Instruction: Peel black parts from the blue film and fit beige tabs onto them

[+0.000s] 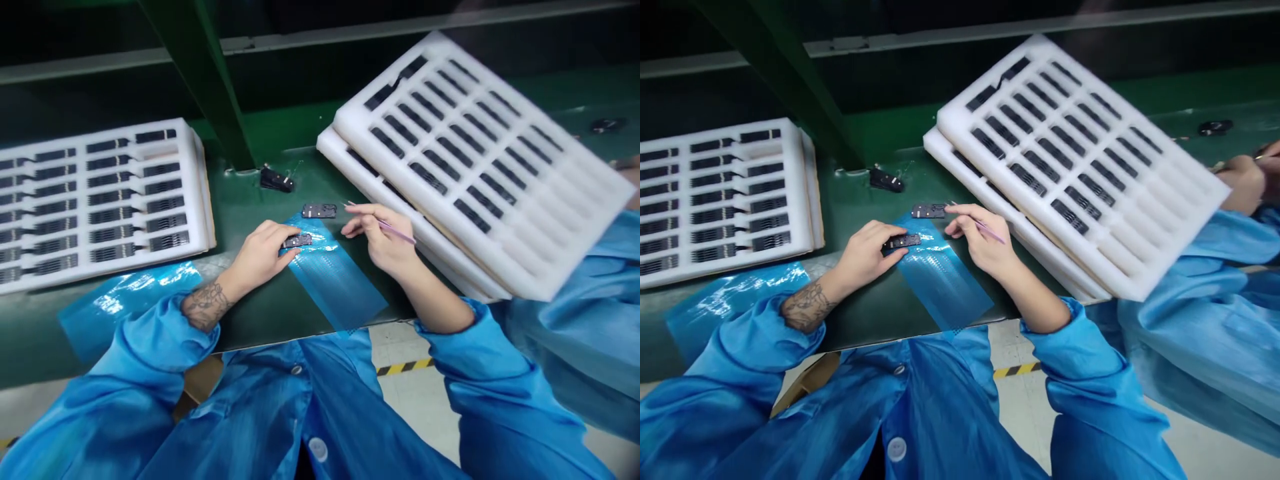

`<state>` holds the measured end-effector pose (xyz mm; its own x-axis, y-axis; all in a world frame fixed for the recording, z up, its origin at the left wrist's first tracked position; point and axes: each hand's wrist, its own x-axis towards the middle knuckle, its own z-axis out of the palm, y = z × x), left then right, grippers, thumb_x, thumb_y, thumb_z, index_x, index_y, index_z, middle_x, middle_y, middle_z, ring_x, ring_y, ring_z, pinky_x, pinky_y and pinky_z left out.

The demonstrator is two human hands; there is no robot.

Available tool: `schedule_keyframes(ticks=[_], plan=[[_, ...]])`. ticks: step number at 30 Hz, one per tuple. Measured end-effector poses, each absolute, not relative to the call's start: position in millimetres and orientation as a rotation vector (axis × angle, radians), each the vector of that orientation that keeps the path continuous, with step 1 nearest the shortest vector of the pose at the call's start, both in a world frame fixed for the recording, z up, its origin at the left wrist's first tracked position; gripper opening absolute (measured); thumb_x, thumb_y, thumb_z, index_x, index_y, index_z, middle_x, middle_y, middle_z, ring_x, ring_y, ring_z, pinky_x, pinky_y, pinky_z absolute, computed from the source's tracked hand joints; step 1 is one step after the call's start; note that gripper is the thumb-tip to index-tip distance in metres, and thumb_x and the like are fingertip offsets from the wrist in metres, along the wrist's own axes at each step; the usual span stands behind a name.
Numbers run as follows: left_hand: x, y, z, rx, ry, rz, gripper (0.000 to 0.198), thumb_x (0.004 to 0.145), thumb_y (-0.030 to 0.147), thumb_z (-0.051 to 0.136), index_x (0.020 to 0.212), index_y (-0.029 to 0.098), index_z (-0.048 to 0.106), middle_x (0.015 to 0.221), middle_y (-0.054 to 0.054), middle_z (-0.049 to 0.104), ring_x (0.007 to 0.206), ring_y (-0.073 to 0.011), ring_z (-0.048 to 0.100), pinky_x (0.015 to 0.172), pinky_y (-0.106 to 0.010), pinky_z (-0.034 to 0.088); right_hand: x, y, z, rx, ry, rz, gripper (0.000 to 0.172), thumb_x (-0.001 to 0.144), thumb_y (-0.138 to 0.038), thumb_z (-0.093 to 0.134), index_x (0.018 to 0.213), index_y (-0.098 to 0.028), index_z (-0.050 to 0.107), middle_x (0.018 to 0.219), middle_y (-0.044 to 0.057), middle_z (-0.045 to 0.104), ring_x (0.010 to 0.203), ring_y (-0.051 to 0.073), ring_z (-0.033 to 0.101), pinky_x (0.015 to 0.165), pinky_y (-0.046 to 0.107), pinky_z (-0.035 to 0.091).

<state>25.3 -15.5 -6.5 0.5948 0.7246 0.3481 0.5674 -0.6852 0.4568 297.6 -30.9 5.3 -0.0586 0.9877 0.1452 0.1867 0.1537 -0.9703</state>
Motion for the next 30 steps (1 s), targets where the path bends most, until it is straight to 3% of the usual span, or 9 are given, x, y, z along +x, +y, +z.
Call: schedule_keyframes(ticks=[4,6,9,13,20,23,25,27,30], plan=[[23.4,-15.1,-9.5,2.477,1.060,0.738,0.023,0.093,0.028,0.070,0.113,0.018,0.066,0.100,-0.007,0.074,0.092,-0.0195,0.068,0.082,-0.033,0.058,276.8,-22.9,8.2,-1.106,-1.970,0.797,0.019,0.088,-0.040,0.075,0.095,-0.022,0.071,0.107,0.009,0.079,0.101,0.024,0.074,0.094,0.041,0.058],[22.5,-15.1,-11.3,2.472,1.033,0.758,0.023,0.094,0.029,0.069,0.113,0.018,0.065,0.100,-0.007,0.074,0.093,-0.0195,0.067,0.083,-0.033,0.058,266.0,-22.7,7.0,-1.013,-2.175,0.701,0.010,0.091,-0.029,0.071,0.085,-0.022,0.068,0.103,0.010,0.079,0.102,0.026,0.073,0.088,0.041,0.059],[21.9,-15.3,-12.4,2.483,1.004,0.773,0.022,0.093,0.027,0.070,0.113,0.018,0.064,0.099,-0.007,0.073,0.091,-0.0193,0.067,0.081,-0.032,0.057,261.4,-28.1,5.4,-0.995,-2.238,0.609,0.019,0.096,-0.018,0.060,0.078,-0.022,0.064,0.091,0.008,0.078,0.093,0.023,0.073,0.079,0.036,0.058],[22.7,-15.5,-11.3,2.478,1.005,0.764,0.019,0.092,0.024,0.071,0.109,0.018,0.064,0.097,-0.006,0.073,0.090,-0.0196,0.067,0.079,-0.031,0.057,278.7,-35.1,9.4,-1.038,-2.089,0.536,0.014,0.092,-0.018,0.065,0.079,-0.023,0.063,0.093,0.007,0.079,0.090,0.021,0.074,0.077,0.035,0.059],[26.0,-14.7,-7.7,2.483,0.925,0.744,0.009,0.094,0.020,0.067,0.103,0.018,0.066,0.102,-0.005,0.075,0.094,-0.0189,0.068,0.086,-0.035,0.057,305.9,-5.9,3.4,-1.253,-1.928,0.473,0.004,0.089,-0.025,0.070,0.086,-0.023,0.068,0.102,0.009,0.079,0.100,0.027,0.076,0.089,0.046,0.060],[26.5,-14.6,-7.9,2.498,0.898,0.765,0.010,0.095,0.020,0.066,0.105,0.018,0.068,0.104,-0.006,0.075,0.096,-0.0185,0.069,0.088,-0.036,0.057,310.3,-7.1,1.6,-1.221,-1.891,0.577,0.016,0.095,-0.036,0.065,0.104,-0.026,0.073,0.117,0.009,0.077,0.109,0.027,0.073,0.100,0.049,0.056],[26.1,-14.2,-8.5,2.508,0.909,0.792,0.010,0.096,0.020,0.065,0.105,0.019,0.069,0.105,-0.005,0.076,0.097,-0.0184,0.069,0.090,-0.036,0.057,311.6,-15.7,3.3,-1.206,-1.750,0.781,0.035,0.100,-0.047,0.056,0.127,-0.028,0.068,0.113,0.008,0.077,0.098,0.023,0.074,0.090,0.043,0.060],[25.3,-13.3,-8.8,2.538,0.974,0.842,0.010,0.096,0.019,0.065,0.103,0.019,0.071,0.107,-0.005,0.075,0.098,-0.0186,0.068,0.090,-0.036,0.057,309.9,-24.2,5.5,-1.163,-1.584,1.036,0.047,0.102,-0.056,0.047,0.137,-0.028,0.063,0.094,0.005,0.076,0.076,0.017,0.071,0.068,0.033,0.061],[24.1,-11.4,-8.4,2.613,1.100,0.861,0.014,0.096,0.018,0.062,0.102,0.022,0.075,0.115,-0.007,0.072,0.101,-0.0203,0.065,0.088,-0.036,0.055,301.4,-29.4,6.1,-1.109,-1.440,1.274,0.040,0.099,-0.054,0.057,0.118,-0.024,0.074,0.078,0.002,0.070,0.062,0.012,0.064,0.053,0.025,0.054]])
